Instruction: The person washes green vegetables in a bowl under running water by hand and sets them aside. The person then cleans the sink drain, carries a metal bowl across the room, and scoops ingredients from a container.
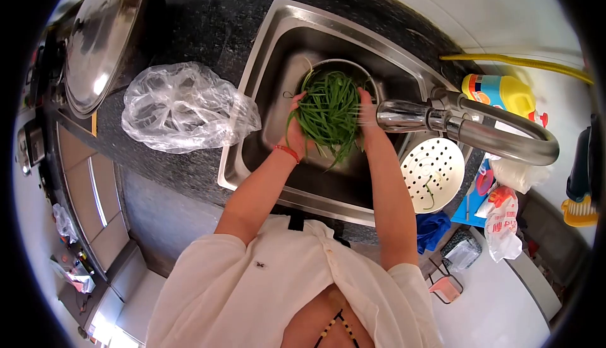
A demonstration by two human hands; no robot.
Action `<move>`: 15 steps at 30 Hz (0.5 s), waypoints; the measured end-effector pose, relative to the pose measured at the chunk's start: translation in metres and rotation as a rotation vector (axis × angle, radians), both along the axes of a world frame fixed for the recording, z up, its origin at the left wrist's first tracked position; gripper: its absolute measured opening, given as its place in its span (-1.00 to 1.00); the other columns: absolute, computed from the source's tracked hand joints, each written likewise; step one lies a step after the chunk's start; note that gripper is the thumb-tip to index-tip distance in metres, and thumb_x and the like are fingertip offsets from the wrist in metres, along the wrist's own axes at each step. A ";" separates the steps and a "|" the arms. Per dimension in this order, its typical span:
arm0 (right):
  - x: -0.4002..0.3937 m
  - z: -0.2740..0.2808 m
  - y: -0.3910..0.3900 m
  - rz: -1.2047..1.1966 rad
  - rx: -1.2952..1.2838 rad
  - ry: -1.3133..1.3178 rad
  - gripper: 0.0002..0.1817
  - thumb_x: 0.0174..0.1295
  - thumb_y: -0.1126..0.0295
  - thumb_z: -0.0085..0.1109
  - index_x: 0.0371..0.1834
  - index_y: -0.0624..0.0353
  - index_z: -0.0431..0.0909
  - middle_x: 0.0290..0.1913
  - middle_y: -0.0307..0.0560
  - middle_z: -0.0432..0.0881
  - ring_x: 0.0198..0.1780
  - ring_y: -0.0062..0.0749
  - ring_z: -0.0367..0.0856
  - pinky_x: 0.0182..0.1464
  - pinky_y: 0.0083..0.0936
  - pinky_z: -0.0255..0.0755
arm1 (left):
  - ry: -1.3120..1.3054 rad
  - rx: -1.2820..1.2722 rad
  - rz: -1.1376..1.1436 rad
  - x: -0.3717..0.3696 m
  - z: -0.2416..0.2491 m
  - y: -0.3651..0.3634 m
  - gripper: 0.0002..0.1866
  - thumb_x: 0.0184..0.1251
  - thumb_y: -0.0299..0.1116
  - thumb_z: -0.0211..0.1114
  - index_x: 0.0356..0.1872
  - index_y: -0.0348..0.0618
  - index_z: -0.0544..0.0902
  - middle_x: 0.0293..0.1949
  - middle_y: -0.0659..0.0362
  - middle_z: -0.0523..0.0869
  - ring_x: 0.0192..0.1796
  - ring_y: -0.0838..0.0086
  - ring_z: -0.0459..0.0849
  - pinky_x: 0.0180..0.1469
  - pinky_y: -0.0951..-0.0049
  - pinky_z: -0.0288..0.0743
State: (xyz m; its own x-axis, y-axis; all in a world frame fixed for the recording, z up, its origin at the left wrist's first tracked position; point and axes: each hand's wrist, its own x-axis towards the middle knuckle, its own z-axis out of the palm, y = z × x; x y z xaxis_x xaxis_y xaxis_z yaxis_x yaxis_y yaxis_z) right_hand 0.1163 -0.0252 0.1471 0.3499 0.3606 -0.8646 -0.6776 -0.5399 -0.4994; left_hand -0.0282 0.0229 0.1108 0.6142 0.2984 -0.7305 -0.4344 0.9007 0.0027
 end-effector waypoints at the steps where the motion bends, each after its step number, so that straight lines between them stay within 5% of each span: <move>1: 0.000 -0.007 -0.005 0.066 0.009 -0.037 -0.32 0.27 -0.14 -0.21 0.35 0.05 0.17 0.35 0.00 0.20 0.30 -0.23 0.22 0.31 -0.33 0.05 | 0.021 0.057 0.024 0.001 0.000 -0.004 -0.50 0.12 0.12 0.14 -0.02 0.02 0.53 -0.06 0.19 0.59 -0.02 0.29 0.54 0.05 0.20 0.42; 3: 0.000 -0.042 -0.023 0.197 0.025 -0.109 -0.29 0.26 -0.20 -0.30 0.40 -0.06 0.09 0.34 -0.08 0.23 0.29 -0.27 0.23 0.28 -0.32 0.09 | 0.065 0.171 0.070 0.003 -0.003 -0.011 -0.46 0.12 0.16 0.12 0.03 0.04 0.51 -0.03 0.20 0.58 0.00 0.30 0.53 0.08 0.23 0.41; 6: 0.000 -0.095 -0.043 -0.175 0.845 0.726 -0.32 0.32 -0.13 -0.45 0.41 0.00 -0.01 0.40 -0.10 0.08 0.38 -0.29 0.03 0.36 -0.29 -0.04 | 0.045 0.087 0.012 0.007 0.005 -0.008 -0.43 0.11 0.16 0.11 0.05 0.04 0.50 0.00 0.22 0.58 0.01 0.32 0.54 0.06 0.25 0.44; 8: 0.000 -0.128 -0.054 -0.451 1.376 1.290 -0.35 0.36 -0.07 -0.55 0.43 0.04 -0.08 0.44 -0.11 -0.03 0.44 -0.30 -0.10 0.42 -0.27 -0.13 | -0.052 0.134 0.082 0.007 -0.033 -0.020 -0.44 0.12 0.15 0.11 0.03 0.01 0.52 -0.02 0.21 0.59 -0.02 0.33 0.56 0.04 0.27 0.47; 10: 0.003 -0.147 -0.066 -0.822 1.471 1.676 -0.38 0.39 -0.03 -0.58 0.43 0.06 -0.09 0.46 -0.10 -0.06 0.46 -0.29 -0.14 0.44 -0.26 -0.15 | -0.091 0.096 0.096 0.006 -0.037 -0.022 -0.46 0.13 0.14 0.10 0.01 -0.01 0.54 -0.06 0.20 0.61 -0.05 0.33 0.58 0.01 0.28 0.49; 11: 0.010 -0.153 -0.077 -1.039 1.289 1.759 -0.39 0.40 -0.01 -0.57 0.42 0.07 -0.07 0.45 -0.09 -0.04 0.46 -0.27 -0.11 0.44 -0.26 -0.14 | -0.083 0.034 0.076 0.006 -0.027 -0.021 -0.47 0.13 0.13 0.09 -0.01 -0.02 0.55 -0.08 0.19 0.62 -0.07 0.33 0.59 -0.01 0.28 0.50; 15: 0.032 -0.121 -0.082 -1.133 0.889 1.746 -0.46 0.41 0.07 -0.41 0.36 0.09 0.08 0.36 -0.07 0.14 0.37 -0.25 0.09 0.41 -0.28 -0.03 | -0.048 -0.064 0.039 0.004 -0.027 -0.021 -0.51 0.17 0.09 0.06 -0.06 -0.05 0.58 -0.14 0.17 0.65 -0.13 0.31 0.62 -0.03 0.28 0.51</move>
